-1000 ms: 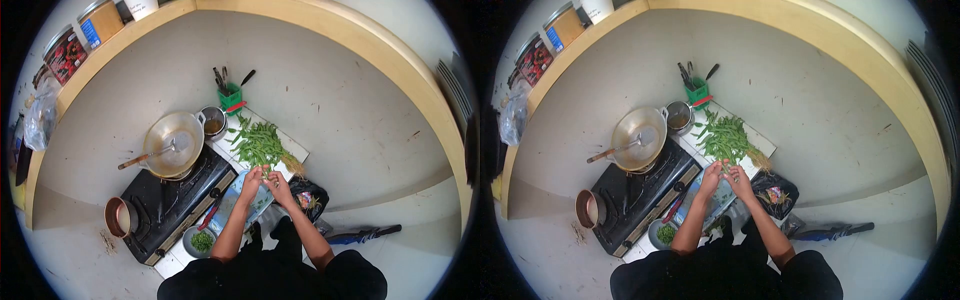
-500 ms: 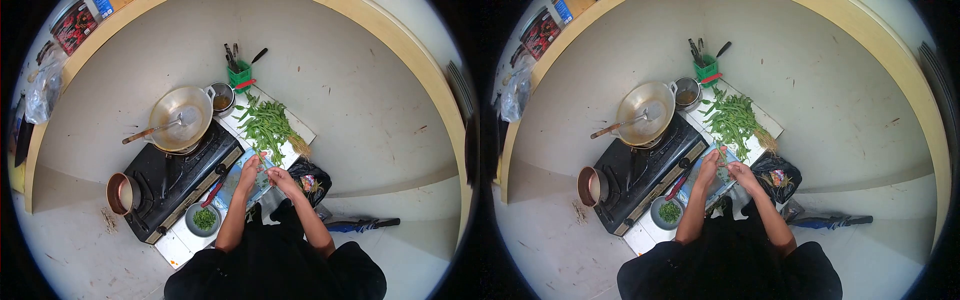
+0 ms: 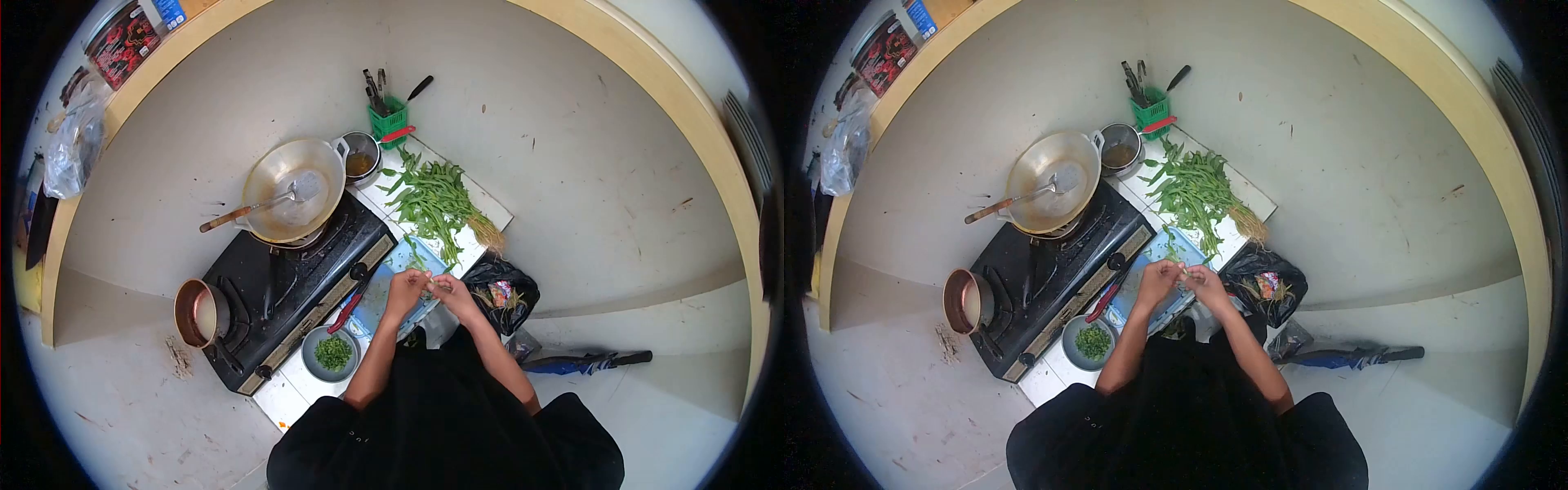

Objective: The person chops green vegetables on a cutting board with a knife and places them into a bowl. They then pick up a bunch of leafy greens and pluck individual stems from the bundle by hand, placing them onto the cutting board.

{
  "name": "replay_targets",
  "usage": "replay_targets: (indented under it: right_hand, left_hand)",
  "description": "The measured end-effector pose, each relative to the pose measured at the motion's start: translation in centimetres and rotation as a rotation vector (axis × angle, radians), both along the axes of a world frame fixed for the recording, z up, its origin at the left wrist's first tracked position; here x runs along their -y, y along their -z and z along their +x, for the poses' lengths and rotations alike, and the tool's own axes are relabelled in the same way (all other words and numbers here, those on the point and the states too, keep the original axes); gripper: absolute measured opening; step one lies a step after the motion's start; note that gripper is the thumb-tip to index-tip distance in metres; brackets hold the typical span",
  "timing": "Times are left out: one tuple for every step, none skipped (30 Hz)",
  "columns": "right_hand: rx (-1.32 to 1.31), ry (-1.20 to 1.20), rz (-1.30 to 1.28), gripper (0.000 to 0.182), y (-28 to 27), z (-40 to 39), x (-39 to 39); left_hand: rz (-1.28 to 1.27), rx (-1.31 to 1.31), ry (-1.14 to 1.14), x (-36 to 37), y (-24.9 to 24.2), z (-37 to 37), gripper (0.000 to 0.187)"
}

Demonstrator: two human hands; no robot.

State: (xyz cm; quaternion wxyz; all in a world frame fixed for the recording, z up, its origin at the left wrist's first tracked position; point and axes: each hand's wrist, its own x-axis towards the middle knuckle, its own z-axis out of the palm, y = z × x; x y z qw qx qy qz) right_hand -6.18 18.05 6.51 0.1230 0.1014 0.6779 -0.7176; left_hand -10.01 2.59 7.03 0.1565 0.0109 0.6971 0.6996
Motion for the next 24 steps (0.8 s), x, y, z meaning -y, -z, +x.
replay_targets:
  right_hand:
    - [0.119, -0.005, -0.171, 0.024, -0.5, 0.1, -0.1]
    - [0.287, -0.001, -0.193, 0.025, -1.0, 0.0, -0.4]
    - [0.287, 0.0, -0.194, 0.025, -0.9, 0.0, -0.6]
    - [0.222, -0.025, -0.118, 0.024, -0.7, 0.0, -0.7]
    - [0.159, -0.049, -0.042, 0.023, -0.4, 0.1, -0.8]
    - [0.163, -0.047, -0.04, 0.023, -0.3, 0.2, -0.7]
    - [0.121, -0.045, -0.016, 0.021, -0.1, 0.1, -0.5]
    - [0.079, -0.046, 0.009, 0.02, 0.1, 0.1, -0.1]
    - [0.08, -0.048, 0.011, 0.02, 0.5, 0.0, 0.2]
    - [0.062, -0.014, 0.029, 0.018, 0.9, 0.0, 0.5]
    - [0.044, 0.02, 0.047, 0.017, 1.3, 0.0, 0.7]
    - [0.045, 0.018, 0.048, 0.017, 1.4, 0.0, 0.9]
    - [0.009, 0.039, 0.058, 0.016, 1.6, 0.0, 1.1]
    - [-0.026, 0.061, 0.066, 0.015, 1.8, -0.1, 1.4]
    - [-0.025, 0.062, 0.06, 0.015, 2.3, -0.3, 1.7]
    - [-0.018, 0.091, 0.063, 0.016, 2.8, -0.4, 2.0]
    - [-0.011, 0.124, 0.069, 0.016, 3.3, -0.5, 2.1]
    - [-0.007, 0.129, 0.068, 0.016, 3.4, -0.3, 2.1]
    - [0.002, 0.157, 0.086, 0.016, 3.4, -0.1, 2.0]
    - [0.01, 0.184, 0.104, 0.016, 3.5, 0.1, 1.8]
    - [0.014, 0.187, 0.105, 0.016, 3.4, 0.2, 1.6]
    - [-0.024, 0.184, 0.096, 0.016, 3.2, 0.4, 1.2]
    - [-0.064, 0.179, 0.083, 0.016, 3.1, 0.5, 1.0]
    - [-0.061, 0.176, 0.062, 0.016, 3.8, 0.4, 0.8]
  left_hand:
    - [-0.002, 0.003, 0.003, 0.2, 0.1, 0.2, 0.026]
    - [-0.015, 0.006, 0.009, 0.3, 0.2, 0.3, 0.026]
    - [-0.026, 0.007, 0.015, 0.5, 0.3, 0.2, 0.026]
    - [-0.025, 0.008, 0.017, 0.6, 0.4, 0.2, 0.026]
    - [-0.053, -0.018, 0.035, 0.7, 0.6, 0.2, 0.027]
    - [-0.081, -0.042, 0.053, 0.8, 1.1, 0.2, 0.027]
    - [-0.079, -0.039, 0.054, 0.9, 1.8, 0.1, 0.027]
    - [-0.05, -0.084, 0.04, 0.9, 2.4, -0.1, 0.027]
    - [-0.021, -0.131, 0.024, 1.0, 2.5, -0.3, 0.028]
    - [-0.019, -0.13, 0.021, 1.1, 2.5, -0.4, 0.028]
    - [-0.046, -0.135, 0.012, 1.2, 2.6, -0.6, 0.028]
    - [-0.073, -0.14, 0.002, 1.2, 2.7, -0.7, 0.028]
    - [-0.075, -0.14, 0.0, 1.2, 2.8, -0.8, 0.028]
    - [-0.101, -0.145, -0.015, 1.1, 2.9, -1.0, 0.028]
    - [-0.129, -0.15, -0.028, 1.3, 3.6, -1.1, 0.028]
    - [-0.135, -0.149, -0.024, 1.6, 4.3, -1.3, 0.028]
    - [-0.212, -0.176, -0.117, 1.8, 4.9, -1.6, 0.028]
    - [-0.285, -0.202, -0.21, 2.0, 5.6, -1.8, 0.028]
    - [-0.285, -0.2, -0.205, 2.6, 5.8, -2.1, 0.028]
    - [-0.249, -0.07, -0.238, 3.4, 5.9, -2.8, 0.027]
    - [-0.213, 0.062, -0.271, 3.8, 6.1, -3.3, 0.026]
    - [-0.214, 0.09, -0.261, 3.8, 6.4, -3.5, 0.029]
    - [-0.217, 0.092, -0.263, 3.9, 6.5, -3.7, 0.029]
    - [-0.323, 0.02, -0.172, 4.2, 8.1, -4.4, 0.032]
